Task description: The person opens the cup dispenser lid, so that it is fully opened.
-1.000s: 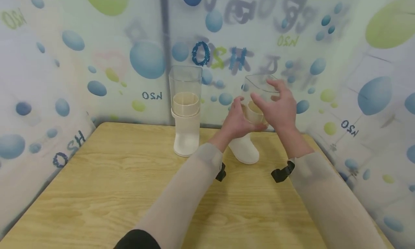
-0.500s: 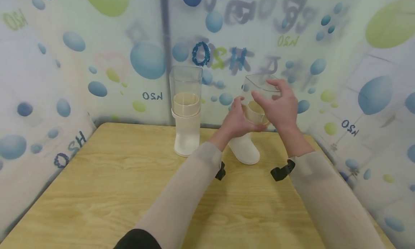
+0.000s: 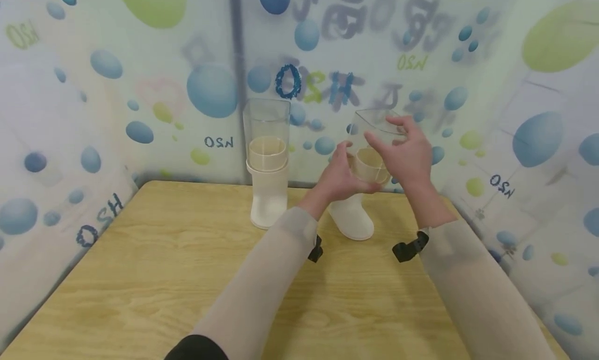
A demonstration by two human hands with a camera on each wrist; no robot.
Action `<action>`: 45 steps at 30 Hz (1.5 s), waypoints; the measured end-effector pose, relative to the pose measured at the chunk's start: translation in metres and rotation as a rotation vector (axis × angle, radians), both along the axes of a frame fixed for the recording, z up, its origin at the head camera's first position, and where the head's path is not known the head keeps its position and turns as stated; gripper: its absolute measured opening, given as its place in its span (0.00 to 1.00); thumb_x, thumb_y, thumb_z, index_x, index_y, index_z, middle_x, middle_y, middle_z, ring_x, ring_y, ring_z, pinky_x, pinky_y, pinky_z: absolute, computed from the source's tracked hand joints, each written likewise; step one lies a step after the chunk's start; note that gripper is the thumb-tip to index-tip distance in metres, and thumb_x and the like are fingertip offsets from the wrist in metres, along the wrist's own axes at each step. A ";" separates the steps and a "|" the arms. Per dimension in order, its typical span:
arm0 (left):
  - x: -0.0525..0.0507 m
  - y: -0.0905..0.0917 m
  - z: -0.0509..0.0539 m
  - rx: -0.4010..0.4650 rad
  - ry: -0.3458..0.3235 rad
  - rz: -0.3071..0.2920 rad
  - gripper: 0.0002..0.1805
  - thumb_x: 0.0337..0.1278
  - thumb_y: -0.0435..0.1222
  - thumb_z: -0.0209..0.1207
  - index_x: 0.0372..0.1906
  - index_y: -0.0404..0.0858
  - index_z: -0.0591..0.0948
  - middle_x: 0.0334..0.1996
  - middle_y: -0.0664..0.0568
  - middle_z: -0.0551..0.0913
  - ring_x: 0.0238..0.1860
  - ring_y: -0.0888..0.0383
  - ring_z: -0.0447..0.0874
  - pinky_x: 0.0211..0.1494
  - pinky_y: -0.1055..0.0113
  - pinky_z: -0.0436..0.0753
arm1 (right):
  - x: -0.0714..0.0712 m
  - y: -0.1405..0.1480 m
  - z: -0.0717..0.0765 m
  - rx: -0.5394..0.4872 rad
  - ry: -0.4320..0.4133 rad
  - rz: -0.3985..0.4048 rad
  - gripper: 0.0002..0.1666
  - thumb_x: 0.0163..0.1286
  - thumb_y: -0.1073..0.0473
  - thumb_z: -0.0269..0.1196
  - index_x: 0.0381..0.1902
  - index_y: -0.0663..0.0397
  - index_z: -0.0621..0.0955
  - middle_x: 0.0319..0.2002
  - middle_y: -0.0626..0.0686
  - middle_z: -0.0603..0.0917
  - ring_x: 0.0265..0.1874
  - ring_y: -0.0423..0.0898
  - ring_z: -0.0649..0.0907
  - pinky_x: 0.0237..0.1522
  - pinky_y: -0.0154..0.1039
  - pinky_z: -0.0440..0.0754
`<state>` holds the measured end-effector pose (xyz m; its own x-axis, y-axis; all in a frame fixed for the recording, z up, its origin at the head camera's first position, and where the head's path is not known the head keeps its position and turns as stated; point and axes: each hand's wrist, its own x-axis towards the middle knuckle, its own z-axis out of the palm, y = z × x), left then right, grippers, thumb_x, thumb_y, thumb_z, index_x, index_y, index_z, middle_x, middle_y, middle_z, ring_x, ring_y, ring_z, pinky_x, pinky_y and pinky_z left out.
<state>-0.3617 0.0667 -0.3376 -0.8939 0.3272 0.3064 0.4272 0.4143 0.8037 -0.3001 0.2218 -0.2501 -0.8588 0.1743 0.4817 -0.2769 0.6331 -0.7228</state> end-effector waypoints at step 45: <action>-0.002 -0.013 0.007 -0.030 -0.015 -0.128 0.76 0.44 0.55 0.86 0.90 0.44 0.46 0.79 0.43 0.68 0.73 0.47 0.76 0.73 0.49 0.81 | 0.017 0.010 0.017 0.029 -0.003 -0.006 0.48 0.66 0.25 0.73 0.80 0.28 0.76 0.83 0.45 0.71 0.71 0.64 0.83 0.61 0.61 0.87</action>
<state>-0.3641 0.0537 -0.3303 -0.8487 0.4473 0.2820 0.4662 0.3811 0.7984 -0.2835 0.2314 -0.2330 -0.8592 0.1650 0.4843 -0.2713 0.6555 -0.7048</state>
